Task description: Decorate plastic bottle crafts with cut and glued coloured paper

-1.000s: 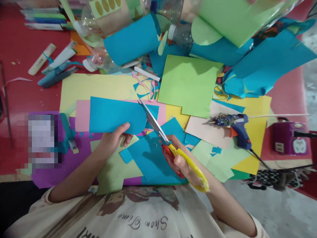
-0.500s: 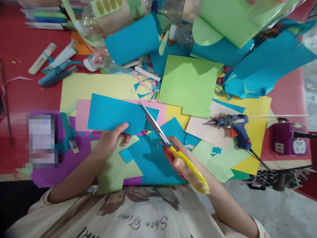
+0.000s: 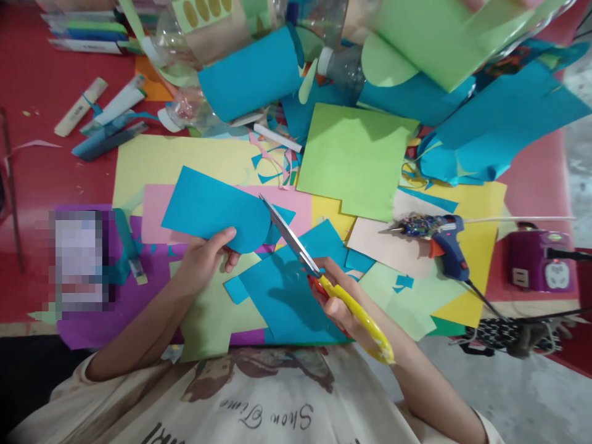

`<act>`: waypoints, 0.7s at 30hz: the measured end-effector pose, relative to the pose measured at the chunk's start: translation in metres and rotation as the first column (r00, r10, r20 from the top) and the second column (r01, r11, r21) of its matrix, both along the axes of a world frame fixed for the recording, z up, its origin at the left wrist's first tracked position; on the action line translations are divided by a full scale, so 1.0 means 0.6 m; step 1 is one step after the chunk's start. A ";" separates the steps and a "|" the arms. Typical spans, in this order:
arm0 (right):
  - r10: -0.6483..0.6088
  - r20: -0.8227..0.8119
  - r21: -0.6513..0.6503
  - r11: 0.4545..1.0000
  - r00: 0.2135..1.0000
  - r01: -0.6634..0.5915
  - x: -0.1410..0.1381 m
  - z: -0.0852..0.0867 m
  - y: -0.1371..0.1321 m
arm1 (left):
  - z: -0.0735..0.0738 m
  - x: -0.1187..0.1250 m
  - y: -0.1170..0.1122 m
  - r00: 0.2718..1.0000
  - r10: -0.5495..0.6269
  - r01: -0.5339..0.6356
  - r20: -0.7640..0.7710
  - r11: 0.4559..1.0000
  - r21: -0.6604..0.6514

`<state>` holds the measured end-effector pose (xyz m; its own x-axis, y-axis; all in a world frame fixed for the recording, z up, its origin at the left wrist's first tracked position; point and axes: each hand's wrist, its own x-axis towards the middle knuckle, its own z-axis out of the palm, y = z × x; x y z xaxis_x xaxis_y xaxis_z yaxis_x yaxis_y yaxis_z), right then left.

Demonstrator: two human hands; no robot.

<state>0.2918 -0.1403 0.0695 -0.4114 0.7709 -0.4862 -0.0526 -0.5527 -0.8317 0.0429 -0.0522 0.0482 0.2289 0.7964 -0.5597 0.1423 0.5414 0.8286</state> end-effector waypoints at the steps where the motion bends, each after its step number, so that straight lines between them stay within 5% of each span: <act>1: 0.003 0.002 -0.006 1.000 1.000 -0.003 0.001 -0.001 -0.001 | -0.001 0.000 0.000 1.000 0.006 -0.006 -0.003 1.000 -0.005; 21: 0.011 0.114 0.006 1.000 0.993 -0.011 0.002 0.013 0.005 | 0.008 -0.003 0.009 1.000 0.025 -0.025 0.002 0.997 0.070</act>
